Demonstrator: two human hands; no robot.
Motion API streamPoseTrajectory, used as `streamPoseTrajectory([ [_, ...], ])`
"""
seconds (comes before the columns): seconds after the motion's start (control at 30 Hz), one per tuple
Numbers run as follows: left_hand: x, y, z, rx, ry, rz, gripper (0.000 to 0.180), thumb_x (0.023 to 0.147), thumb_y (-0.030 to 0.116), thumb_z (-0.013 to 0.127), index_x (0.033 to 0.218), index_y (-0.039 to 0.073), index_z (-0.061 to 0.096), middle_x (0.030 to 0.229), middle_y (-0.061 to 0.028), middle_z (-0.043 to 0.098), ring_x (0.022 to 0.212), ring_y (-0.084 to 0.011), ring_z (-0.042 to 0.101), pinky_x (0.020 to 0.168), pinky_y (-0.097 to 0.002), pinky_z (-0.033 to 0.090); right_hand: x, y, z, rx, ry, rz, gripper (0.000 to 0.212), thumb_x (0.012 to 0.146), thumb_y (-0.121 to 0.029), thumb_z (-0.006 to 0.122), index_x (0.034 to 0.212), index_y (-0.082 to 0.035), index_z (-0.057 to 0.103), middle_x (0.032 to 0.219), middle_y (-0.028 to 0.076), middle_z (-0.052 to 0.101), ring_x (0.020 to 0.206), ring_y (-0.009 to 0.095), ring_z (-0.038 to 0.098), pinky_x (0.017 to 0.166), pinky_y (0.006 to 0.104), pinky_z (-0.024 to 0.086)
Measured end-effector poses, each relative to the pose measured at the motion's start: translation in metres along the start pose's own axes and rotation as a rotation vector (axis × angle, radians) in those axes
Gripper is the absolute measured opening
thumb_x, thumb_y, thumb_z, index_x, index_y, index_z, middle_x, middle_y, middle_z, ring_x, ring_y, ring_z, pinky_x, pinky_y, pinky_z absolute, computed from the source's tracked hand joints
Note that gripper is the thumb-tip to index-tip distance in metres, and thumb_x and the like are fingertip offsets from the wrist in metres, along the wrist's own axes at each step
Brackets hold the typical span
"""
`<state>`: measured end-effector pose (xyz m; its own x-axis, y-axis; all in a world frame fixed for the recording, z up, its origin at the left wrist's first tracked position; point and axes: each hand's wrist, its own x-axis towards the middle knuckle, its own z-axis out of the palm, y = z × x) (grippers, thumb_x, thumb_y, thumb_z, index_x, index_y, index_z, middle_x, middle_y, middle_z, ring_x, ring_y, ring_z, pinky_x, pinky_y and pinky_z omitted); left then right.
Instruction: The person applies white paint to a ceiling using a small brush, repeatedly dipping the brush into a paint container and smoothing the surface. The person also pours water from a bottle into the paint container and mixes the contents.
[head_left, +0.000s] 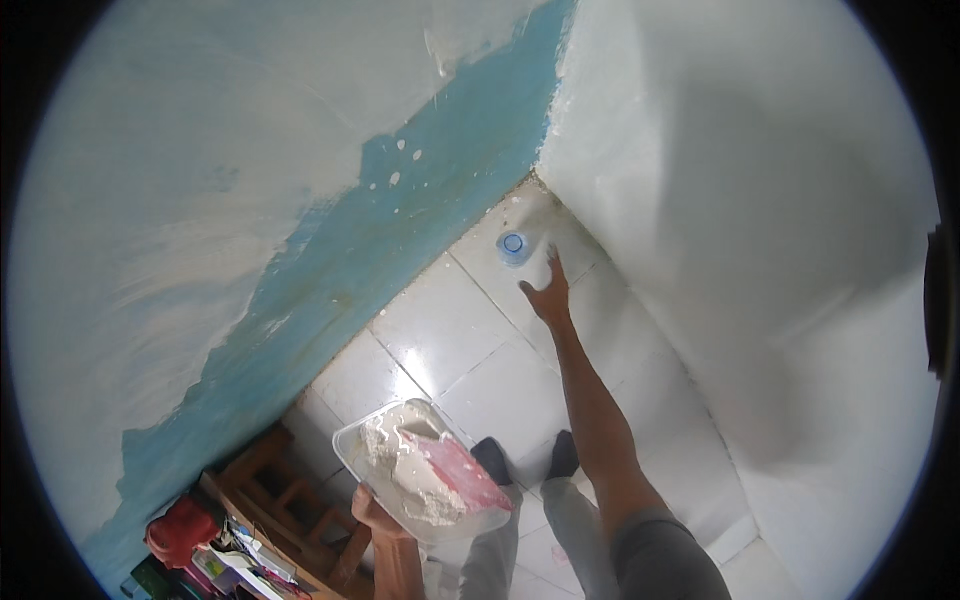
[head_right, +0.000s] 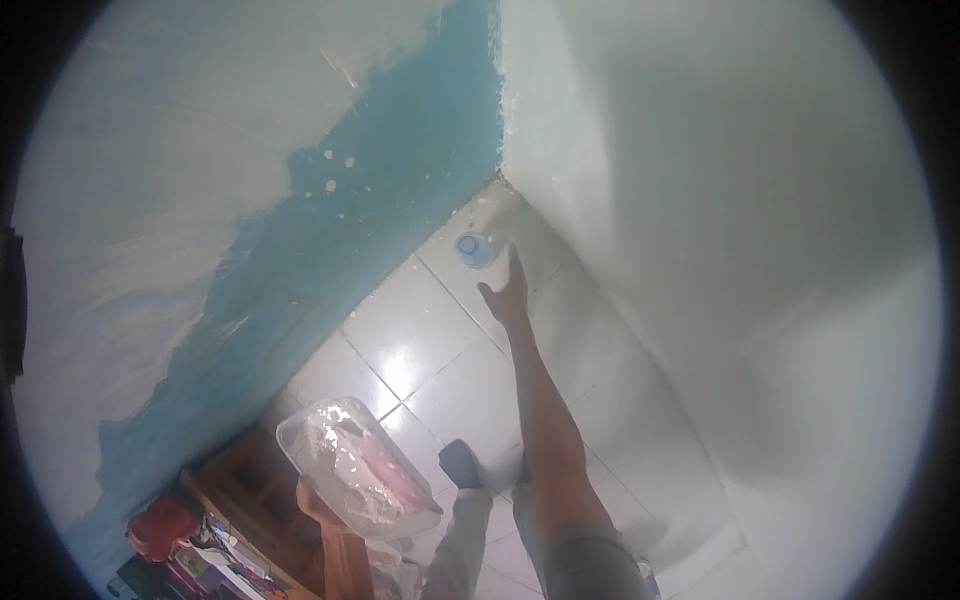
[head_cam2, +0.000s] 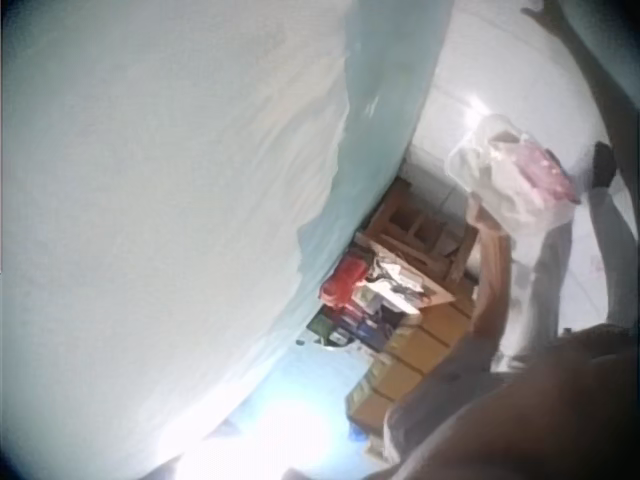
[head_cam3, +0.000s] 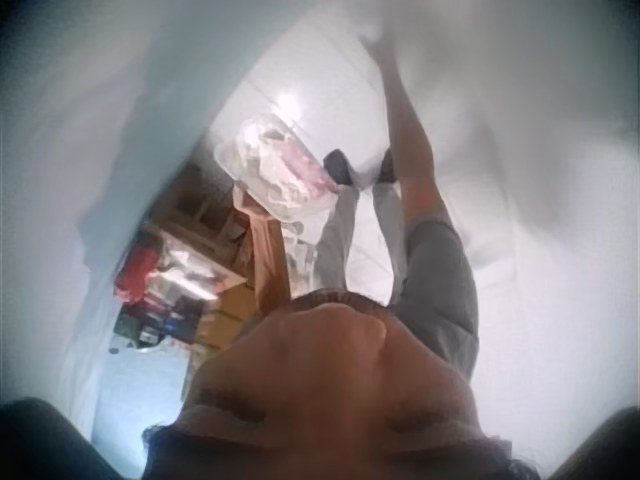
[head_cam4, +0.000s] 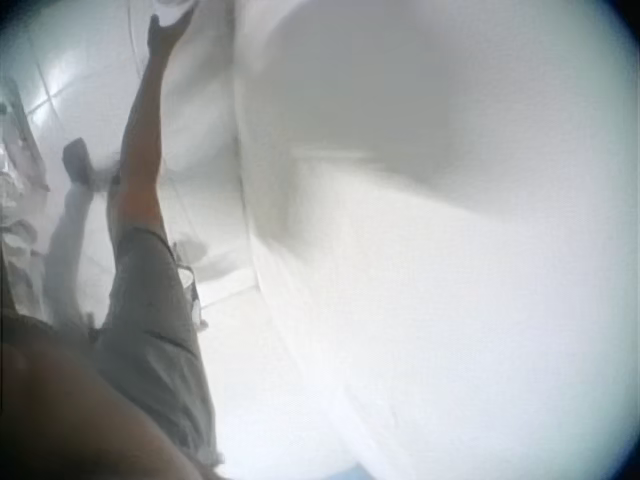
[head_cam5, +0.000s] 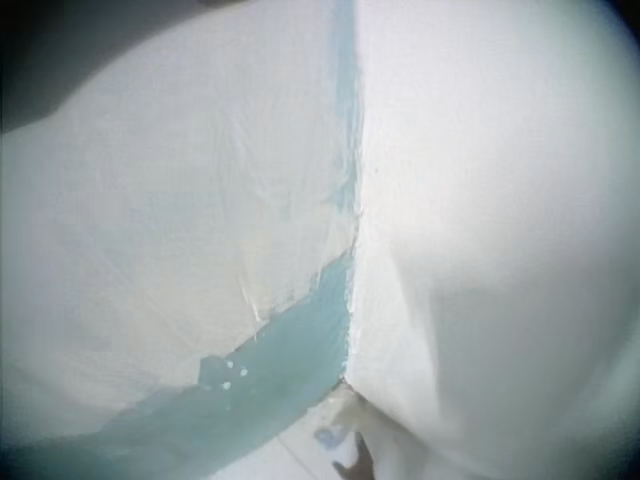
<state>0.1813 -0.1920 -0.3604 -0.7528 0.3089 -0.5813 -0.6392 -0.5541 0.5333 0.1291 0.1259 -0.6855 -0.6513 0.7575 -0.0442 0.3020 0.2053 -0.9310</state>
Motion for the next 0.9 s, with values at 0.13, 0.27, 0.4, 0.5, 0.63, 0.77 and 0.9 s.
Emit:
streamPoseTrajectory([
  [0.13,-0.005,0.007,0.047,0.117,0.029,0.032,0.077,0.081,0.042,0.068,0.141,0.0,0.041,0.135,-0.0163,0.053,0.12,-0.033,0.055,0.101,-0.0472,0.046,-0.044,-0.145,-0.12,0.436,-0.167,0.422,0.059,0.088,-0.02,0.067,0.138,0.002,0.044,0.134,0.017,0.054,0.116,0.03,0.058,0.094,0.0421,0.05],
  [0.27,-0.026,0.024,0.109,-0.026,-0.093,-0.114,0.08,0.084,0.045,0.067,0.143,0.001,0.037,0.14,-0.0173,0.049,0.125,-0.0332,0.052,0.102,-0.0473,0.046,-0.093,-0.368,-0.24,0.69,-0.571,0.501,0.057,0.094,-0.029,0.06,0.138,0.004,0.044,0.133,0.016,0.056,0.116,0.029,0.059,0.092,0.0389,0.05],
  [0.4,-0.09,0.048,0.186,-0.03,-0.223,-0.212,0.085,0.084,0.055,0.065,0.144,0.001,0.036,0.138,-0.0187,0.049,0.122,-0.0344,0.054,0.101,-0.0488,0.048,-0.122,-0.514,-0.305,0.382,-0.67,0.261,0.054,0.093,-0.023,0.06,0.138,0.001,0.044,0.121,0.018,0.063,0.109,0.028,0.064,0.09,0.0357,0.05],
  [0.5,-0.13,0.077,0.223,-0.073,-0.311,-0.249,0.094,0.08,0.062,0.067,0.144,0.0,0.036,0.138,-0.019,0.05,0.122,-0.0339,0.054,0.101,-0.048,0.048,-0.138,-0.59,-0.332,0.159,-0.621,0.177,0.049,0.092,-0.019,0.061,0.136,-0.003,0.048,0.11,0.02,0.067,0.099,0.027,0.068,0.087,0.0354,0.051],
  [0.63,-0.138,0.088,0.238,-0.245,-0.444,-0.262,0.096,0.077,0.067,0.066,0.144,0.005,0.038,0.137,-0.017,0.052,0.122,-0.0334,0.054,0.1,-0.049,0.049,-0.14,-0.659,-0.339,-0.071,-0.576,0.17,0.043,0.089,-0.018,0.064,0.129,-0.004,0.056,0.1,0.019,0.069,0.087,0.031,0.07,0.081,0.0368,0.053],
  [0.77,-0.159,0.104,0.261,-0.238,-0.477,-0.169,0.095,0.076,0.069,0.065,0.145,0.009,0.038,0.136,-0.0145,0.051,0.122,-0.0325,0.053,0.101,-0.0506,0.048,-0.162,-0.7,-0.323,-0.325,-0.269,-0.253,0.033,0.083,-0.011,0.07,0.115,-0.003,0.062,0.085,0.013,0.066,0.067,0.02,0.062,0.066,0.0331,0.051],
  [0.9,-0.15,0.116,0.282,-0.284,-0.47,-0.158,0.092,0.075,0.062,0.069,0.145,0.01,0.038,0.136,-0.015,0.051,0.122,-0.0325,0.054,0.101,-0.0489,0.048,-0.165,-0.724,-0.308,-0.502,-0.108,-0.421,0.026,0.08,-0.013,0.071,0.102,-0.003,0.061,0.076,0.016,0.065,0.065,0.033,0.062,0.065,0.0415,0.051],
])
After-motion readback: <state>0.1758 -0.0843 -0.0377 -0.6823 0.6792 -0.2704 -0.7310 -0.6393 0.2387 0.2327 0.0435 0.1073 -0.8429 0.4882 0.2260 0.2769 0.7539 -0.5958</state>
